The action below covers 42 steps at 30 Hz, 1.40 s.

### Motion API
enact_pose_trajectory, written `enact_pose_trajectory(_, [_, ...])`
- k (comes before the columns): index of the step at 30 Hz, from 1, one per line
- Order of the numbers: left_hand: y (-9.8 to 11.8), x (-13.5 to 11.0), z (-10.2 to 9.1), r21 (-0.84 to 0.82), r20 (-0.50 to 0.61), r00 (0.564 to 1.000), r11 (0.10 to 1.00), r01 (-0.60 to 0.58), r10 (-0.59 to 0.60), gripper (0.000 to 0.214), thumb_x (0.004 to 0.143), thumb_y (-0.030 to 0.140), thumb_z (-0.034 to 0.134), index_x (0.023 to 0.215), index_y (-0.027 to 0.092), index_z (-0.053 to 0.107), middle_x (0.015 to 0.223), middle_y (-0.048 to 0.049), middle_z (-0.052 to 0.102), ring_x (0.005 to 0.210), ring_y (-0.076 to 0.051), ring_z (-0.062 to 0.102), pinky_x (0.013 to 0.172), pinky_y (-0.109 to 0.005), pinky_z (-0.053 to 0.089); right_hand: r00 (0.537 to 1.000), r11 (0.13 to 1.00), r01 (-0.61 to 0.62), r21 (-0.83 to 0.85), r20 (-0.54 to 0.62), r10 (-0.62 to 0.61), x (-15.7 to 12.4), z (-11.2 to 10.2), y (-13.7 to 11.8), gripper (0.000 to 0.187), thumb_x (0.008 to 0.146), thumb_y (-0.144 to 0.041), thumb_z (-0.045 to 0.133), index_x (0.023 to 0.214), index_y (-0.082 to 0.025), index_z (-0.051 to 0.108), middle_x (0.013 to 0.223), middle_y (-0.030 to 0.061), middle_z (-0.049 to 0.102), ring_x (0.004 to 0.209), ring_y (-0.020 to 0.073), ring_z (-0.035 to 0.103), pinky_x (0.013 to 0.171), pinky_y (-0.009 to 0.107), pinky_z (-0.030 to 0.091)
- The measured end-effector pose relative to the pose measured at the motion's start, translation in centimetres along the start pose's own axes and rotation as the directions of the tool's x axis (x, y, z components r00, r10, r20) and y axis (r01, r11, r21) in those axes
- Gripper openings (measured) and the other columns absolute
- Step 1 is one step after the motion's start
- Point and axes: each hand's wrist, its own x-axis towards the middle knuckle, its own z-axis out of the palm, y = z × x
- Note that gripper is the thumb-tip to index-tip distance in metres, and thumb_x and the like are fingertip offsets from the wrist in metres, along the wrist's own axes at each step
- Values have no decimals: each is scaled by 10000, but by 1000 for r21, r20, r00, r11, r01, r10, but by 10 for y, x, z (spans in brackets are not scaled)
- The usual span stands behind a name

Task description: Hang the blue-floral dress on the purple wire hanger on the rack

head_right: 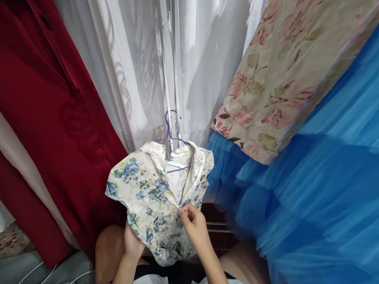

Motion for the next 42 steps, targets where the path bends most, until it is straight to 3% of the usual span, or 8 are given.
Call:
enact_pose_trajectory(3, [-10, -1, 1, 438, -185, 864, 826, -354, 468, 355, 852, 436, 648, 1129, 216, 619, 1163, -86, 625, 1116, -238, 578, 991, -358, 440, 998, 995, -61, 83, -14, 62, -11, -15, -2, 366, 870, -479, 615, 675, -193, 497, 555, -35, 452, 533, 122, 399, 527, 251, 293])
enact_pose_trajectory(5, [-19, -9, 7, 617, -35, 746, 602, -508, 665, 303, 852, 351, 664, 1107, 204, 592, 1150, -86, 597, 1068, -216, 572, 973, -347, 435, 995, 990, -98, 101, 23, 96, -18, -17, -7, 373, 859, -472, 635, 658, -191, 494, 519, -38, 455, 498, 111, 385, 505, 247, 265])
enact_pose_trajectory(10, [-48, -34, 37, 688, 421, 863, 521, -505, 280, 165, 899, 275, 599, 1034, 181, 612, 961, -77, 660, 913, -208, 632, 837, -311, 497, 989, 987, -113, 117, 111, 100, -27, -1, -23, 360, 857, -438, 642, 647, -181, 504, 488, -40, 470, 446, 91, 376, 472, 235, 250])
enact_pose_trajectory(17, [-44, -39, 52, 671, 433, 883, 589, -451, 184, 205, 928, 313, 545, 1045, 164, 625, 965, -80, 688, 905, -212, 647, 823, -287, 498, 981, 983, -121, 138, 171, 97, -10, 8, -42, 311, 838, -399, 653, 655, -183, 526, 452, -43, 490, 409, 90, 401, 455, 230, 270])
enact_pose_trajectory(23, [-36, -37, 40, 724, 403, 886, 512, -463, 231, 201, 913, 268, 538, 735, 178, 562, 698, -25, 611, 691, -173, 578, 679, -252, 451, 981, 950, -169, 262, 138, 136, 1, 16, -51, 341, 763, -392, 703, 572, -187, 508, 404, -70, 394, 386, 69, 293, 440, 238, 196])
enact_pose_trajectory(33, [-38, -36, 46, 737, 543, 838, 507, -448, -49, 158, 894, 269, 551, 755, 200, 574, 756, -57, 620, 762, -220, 596, 716, -314, 440, 981, 915, 191, 354, -60, -182, 108, -2, -174, 446, 713, -364, 754, 447, -205, 434, 403, -63, 329, 416, 59, 225, 446, 253, 147])
enact_pose_trajectory(39, [39, -9, 102, 645, 528, 845, 608, -463, 84, 317, 970, 318, 486, 1263, 230, 569, 970, -50, 644, 890, -178, 609, 818, -280, 473, 969, 954, 231, 190, -129, -209, 77, -2, -157, 334, 784, -448, 695, 654, -176, 552, 440, -80, 373, 415, 53, 252, 429, 221, 167])
enact_pose_trajectory(42, [90, 17, 143, 584, 634, 736, 478, -656, 237, 410, 965, 320, 512, 1371, 263, 520, 914, -23, 655, 803, -158, 596, 793, -272, 470, 964, 947, 262, 185, -89, -249, 67, -8, -161, 333, 811, -439, 677, 663, -176, 538, 464, -81, 368, 424, 51, 253, 427, 213, 166])
